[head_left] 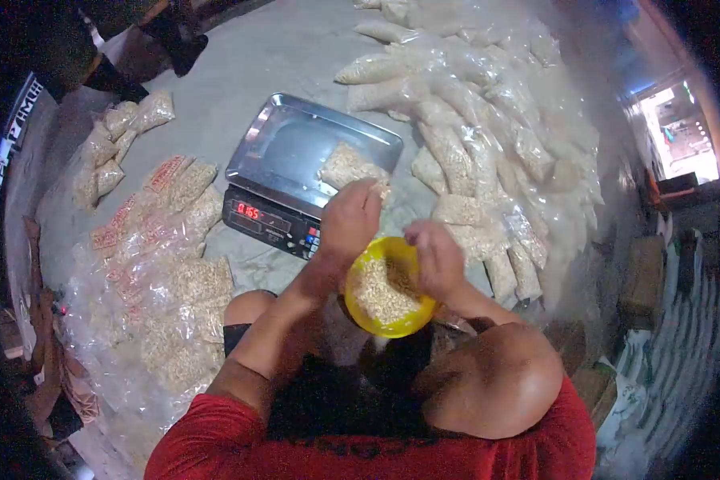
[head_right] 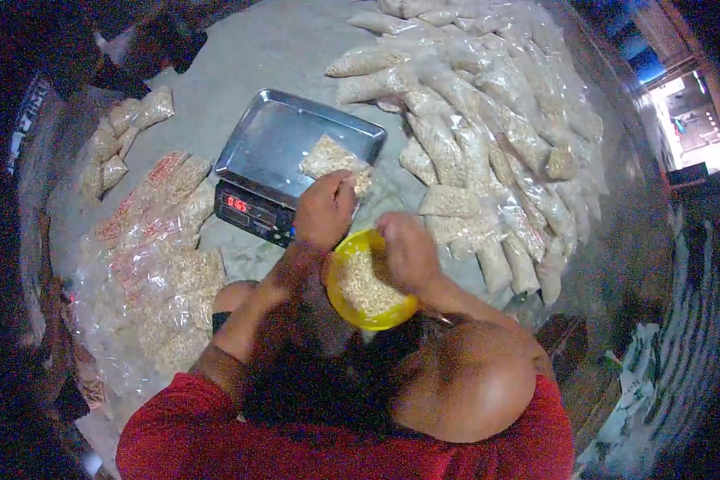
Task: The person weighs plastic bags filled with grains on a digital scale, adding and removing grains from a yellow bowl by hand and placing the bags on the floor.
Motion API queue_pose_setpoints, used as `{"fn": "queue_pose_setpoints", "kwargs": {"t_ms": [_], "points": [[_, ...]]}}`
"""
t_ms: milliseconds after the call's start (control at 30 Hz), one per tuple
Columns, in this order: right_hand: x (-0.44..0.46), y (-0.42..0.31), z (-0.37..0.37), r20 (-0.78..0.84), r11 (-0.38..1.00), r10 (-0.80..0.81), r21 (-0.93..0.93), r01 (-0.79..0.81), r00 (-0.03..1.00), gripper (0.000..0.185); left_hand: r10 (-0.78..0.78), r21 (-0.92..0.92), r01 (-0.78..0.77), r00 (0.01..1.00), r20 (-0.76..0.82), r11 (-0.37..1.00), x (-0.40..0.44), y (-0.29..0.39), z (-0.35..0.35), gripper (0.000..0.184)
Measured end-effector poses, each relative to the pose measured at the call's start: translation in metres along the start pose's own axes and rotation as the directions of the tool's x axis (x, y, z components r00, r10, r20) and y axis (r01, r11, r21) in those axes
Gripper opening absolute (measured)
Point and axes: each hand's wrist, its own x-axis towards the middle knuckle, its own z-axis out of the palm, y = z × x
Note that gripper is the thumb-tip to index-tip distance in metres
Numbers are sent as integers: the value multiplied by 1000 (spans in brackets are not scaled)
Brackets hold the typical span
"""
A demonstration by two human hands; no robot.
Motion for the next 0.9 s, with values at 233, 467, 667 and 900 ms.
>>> {"fn": "queue_pose_setpoints", "kwargs": {"t_ms": [233, 467, 667, 900], "points": [[-68, 26, -4, 504, 889, -139, -316, 332, 852, 32, 139, 133, -161, 977, 162, 978, -12, 22, 5, 29], [-64, 43, 5, 571, 809, 262, -569, 145, 778, 28, 128, 81, -175, 905, 406, 981, -41, 75, -40, 32], [-71, 36, -8, 296, 914, -334, -131, 384, 895, 40, 8, 180, -116, 859, 512, 977, -98, 68, -68, 20], [-89, 53, -24, 515, 933, -187, -174, 315, 837, 36, -6, 104, -32, 938, 346, 994, -101, 25, -65, 26]]}}
